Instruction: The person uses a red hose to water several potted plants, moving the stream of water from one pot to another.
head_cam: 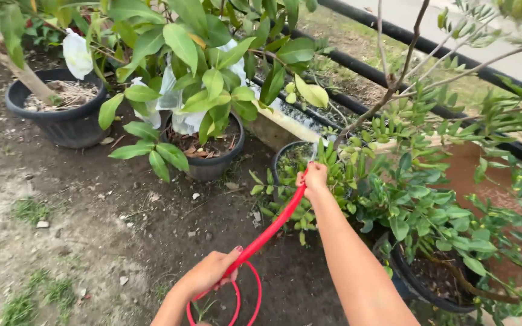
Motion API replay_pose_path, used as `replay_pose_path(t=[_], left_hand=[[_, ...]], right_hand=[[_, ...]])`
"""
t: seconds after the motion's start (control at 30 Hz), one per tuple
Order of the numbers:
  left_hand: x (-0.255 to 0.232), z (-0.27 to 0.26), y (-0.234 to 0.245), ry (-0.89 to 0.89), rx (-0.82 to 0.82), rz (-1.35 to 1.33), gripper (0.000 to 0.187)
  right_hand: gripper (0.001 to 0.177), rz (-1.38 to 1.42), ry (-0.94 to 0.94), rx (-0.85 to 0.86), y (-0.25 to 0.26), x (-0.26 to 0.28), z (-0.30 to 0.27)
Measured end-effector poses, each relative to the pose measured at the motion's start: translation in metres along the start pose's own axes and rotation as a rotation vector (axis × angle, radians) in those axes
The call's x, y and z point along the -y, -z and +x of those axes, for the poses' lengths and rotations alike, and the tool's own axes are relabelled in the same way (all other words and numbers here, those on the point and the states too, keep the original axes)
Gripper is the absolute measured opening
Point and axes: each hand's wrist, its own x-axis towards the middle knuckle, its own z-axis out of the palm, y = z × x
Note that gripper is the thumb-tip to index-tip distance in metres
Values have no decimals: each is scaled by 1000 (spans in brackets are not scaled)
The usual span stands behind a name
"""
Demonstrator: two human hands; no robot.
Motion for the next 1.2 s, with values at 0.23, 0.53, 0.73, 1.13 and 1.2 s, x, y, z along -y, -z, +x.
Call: replay_pose_path(t=[0.23, 0.53, 0.73, 1.13, 1.2], left_hand=[[-17, 30, 54, 82, 16, 19, 74], [-41, 126, 171, 79, 254, 10, 73], [-63, 167, 271, 64, 459, 111, 71], [-75, 175, 318, 108, 697, 116, 79], [-88, 177, 321, 119, 676, 115, 79]], right_hand=[[13, -42, 38, -147, -51, 11, 3], [16, 72, 126, -342, -103, -30, 36], [18, 175, 244, -348, -143, -77, 76], [18, 47, 29, -456, -205, -62, 29], [19, 28, 37, -451, -210, -50, 32]])
